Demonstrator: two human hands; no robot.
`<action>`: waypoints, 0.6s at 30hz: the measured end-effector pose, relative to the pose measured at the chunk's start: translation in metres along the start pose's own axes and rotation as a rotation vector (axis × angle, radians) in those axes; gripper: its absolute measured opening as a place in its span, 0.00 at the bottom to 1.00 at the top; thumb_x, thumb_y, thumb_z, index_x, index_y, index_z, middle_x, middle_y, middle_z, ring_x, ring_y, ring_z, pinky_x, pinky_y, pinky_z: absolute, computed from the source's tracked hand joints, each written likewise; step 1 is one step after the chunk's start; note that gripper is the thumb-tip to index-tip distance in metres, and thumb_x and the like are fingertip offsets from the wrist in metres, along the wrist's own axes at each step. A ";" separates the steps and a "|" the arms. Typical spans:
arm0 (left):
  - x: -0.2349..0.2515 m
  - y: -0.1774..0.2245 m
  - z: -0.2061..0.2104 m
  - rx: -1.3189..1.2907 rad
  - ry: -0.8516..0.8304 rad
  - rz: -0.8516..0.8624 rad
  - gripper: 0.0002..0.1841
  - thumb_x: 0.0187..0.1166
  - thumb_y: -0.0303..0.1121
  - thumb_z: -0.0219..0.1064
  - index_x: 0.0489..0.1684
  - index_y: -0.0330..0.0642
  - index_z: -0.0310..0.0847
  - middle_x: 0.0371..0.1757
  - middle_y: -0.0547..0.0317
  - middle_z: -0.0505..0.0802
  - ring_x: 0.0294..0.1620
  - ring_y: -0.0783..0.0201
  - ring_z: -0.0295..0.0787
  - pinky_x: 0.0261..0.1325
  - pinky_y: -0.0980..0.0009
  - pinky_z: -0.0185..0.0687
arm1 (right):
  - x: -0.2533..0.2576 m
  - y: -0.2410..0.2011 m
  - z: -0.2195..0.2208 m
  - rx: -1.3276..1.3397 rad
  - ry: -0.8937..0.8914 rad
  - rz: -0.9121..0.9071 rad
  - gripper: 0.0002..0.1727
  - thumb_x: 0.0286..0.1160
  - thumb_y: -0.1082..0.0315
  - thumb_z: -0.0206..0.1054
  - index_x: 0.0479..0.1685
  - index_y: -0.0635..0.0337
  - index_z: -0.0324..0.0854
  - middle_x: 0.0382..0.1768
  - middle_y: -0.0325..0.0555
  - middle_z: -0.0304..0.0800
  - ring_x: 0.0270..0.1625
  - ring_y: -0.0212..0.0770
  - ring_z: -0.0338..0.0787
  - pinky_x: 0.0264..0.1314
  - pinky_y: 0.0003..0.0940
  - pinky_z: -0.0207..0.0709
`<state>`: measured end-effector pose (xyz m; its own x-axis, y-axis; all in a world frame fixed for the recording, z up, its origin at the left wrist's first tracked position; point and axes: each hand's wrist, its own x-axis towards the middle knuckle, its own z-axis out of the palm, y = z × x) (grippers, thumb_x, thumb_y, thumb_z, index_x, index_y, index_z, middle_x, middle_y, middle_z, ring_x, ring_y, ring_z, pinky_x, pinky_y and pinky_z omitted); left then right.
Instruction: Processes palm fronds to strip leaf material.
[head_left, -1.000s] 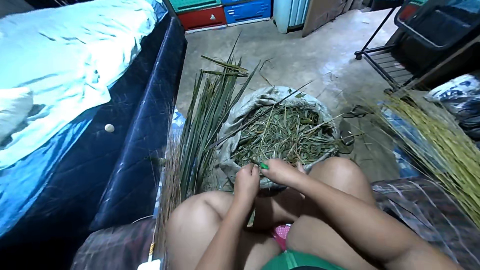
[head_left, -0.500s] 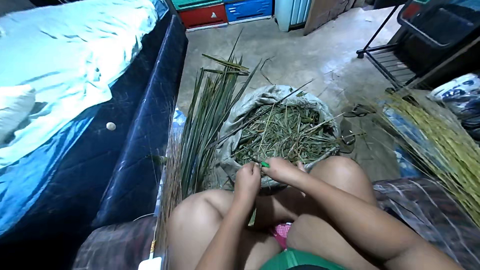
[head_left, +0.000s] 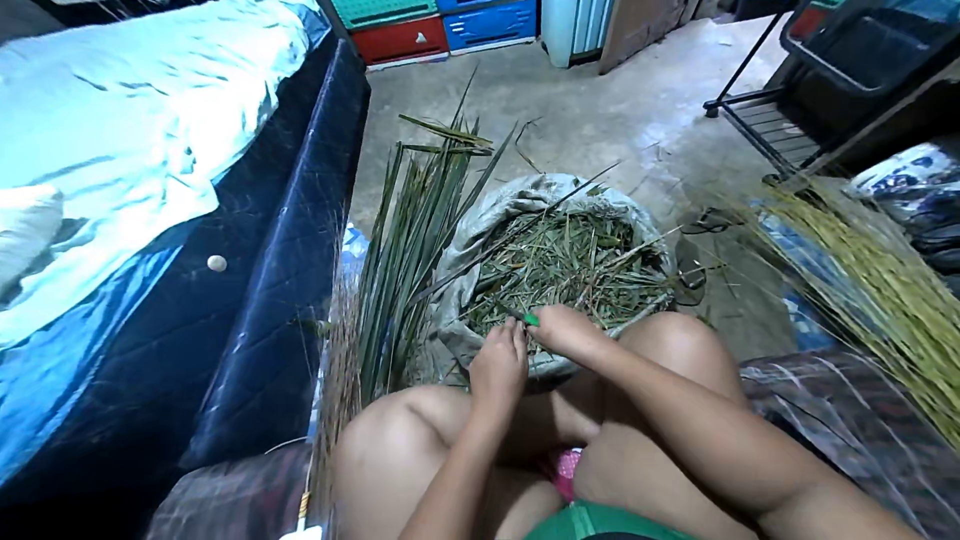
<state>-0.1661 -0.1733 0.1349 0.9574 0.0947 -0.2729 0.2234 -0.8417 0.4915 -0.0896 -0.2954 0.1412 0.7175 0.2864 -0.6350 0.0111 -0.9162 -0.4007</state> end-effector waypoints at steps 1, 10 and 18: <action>0.001 0.001 0.000 0.010 -0.018 -0.007 0.24 0.96 0.41 0.46 0.83 0.41 0.75 0.68 0.41 0.89 0.66 0.43 0.89 0.69 0.44 0.81 | 0.003 0.003 -0.004 -0.012 0.024 0.033 0.21 0.90 0.56 0.56 0.61 0.65 0.84 0.61 0.65 0.88 0.68 0.64 0.87 0.65 0.67 0.76; 0.004 -0.009 0.000 -0.180 0.068 0.028 0.20 0.91 0.37 0.58 0.73 0.36 0.83 0.60 0.40 0.93 0.61 0.46 0.91 0.70 0.49 0.81 | 0.002 0.006 -0.006 0.010 0.058 -0.024 0.20 0.90 0.56 0.56 0.60 0.64 0.84 0.57 0.64 0.89 0.64 0.63 0.88 0.63 0.66 0.77; -0.004 -0.010 0.003 -0.250 0.162 0.172 0.16 0.87 0.33 0.63 0.65 0.34 0.87 0.50 0.44 0.95 0.45 0.54 0.94 0.55 0.57 0.89 | 0.022 0.033 -0.040 0.121 0.197 0.107 0.22 0.91 0.56 0.56 0.63 0.65 0.83 0.61 0.65 0.88 0.67 0.64 0.87 0.67 0.67 0.76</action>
<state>-0.1723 -0.1669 0.1284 0.9971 0.0629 -0.0432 0.0749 -0.6982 0.7120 -0.0459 -0.3305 0.1403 0.8321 0.1189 -0.5417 -0.1471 -0.8945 -0.4223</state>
